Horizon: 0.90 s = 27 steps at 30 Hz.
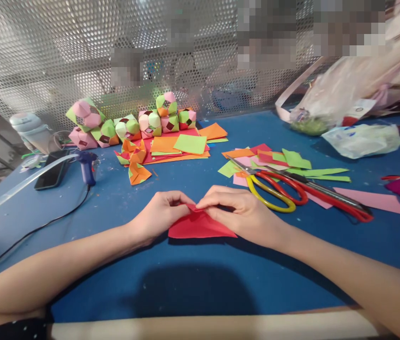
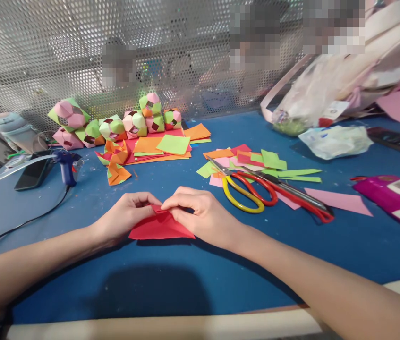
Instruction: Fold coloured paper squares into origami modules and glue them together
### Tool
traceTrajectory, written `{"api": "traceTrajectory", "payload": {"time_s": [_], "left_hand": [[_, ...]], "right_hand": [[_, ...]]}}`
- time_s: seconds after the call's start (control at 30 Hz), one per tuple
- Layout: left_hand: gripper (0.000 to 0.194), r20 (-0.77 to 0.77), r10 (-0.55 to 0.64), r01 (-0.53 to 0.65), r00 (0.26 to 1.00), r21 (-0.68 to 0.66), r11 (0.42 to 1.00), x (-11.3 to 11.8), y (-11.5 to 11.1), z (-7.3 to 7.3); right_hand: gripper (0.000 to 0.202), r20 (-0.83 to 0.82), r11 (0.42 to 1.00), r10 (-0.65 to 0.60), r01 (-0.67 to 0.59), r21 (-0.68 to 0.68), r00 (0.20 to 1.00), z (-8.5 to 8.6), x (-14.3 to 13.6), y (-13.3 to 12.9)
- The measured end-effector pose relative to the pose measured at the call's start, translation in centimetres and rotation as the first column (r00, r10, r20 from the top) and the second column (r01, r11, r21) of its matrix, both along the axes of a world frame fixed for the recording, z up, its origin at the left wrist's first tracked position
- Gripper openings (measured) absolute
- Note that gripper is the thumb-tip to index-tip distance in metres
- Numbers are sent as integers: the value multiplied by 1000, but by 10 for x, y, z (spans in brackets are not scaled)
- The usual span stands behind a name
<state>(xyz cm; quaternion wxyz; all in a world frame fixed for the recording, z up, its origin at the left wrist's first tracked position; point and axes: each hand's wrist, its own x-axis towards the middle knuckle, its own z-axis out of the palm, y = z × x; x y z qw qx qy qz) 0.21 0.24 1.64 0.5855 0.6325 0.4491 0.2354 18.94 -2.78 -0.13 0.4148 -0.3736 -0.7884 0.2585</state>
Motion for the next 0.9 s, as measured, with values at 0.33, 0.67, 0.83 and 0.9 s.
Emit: {"api": "traceTrajectory", "payload": {"time_s": [0.33, 0.67, 0.83, 0.9], "left_hand": [[7, 134, 0, 13, 991, -90, 996, 0, 2, 0], [11, 144, -99, 114, 985, -99, 989, -2, 5, 3], [14, 94, -75, 85, 993, -104, 991, -1, 4, 1], [13, 74, -60, 67, 995, -98, 993, -1, 4, 1]], "right_hand": [[28, 90, 979, 49, -66, 195, 995, -2, 6, -1], [28, 245, 961, 55, -118, 250, 968, -2, 10, -1], [29, 317, 953, 46, -137, 271, 947, -3, 10, -2], [29, 325, 950, 44, -140, 278, 945, -3, 10, -3]]}}
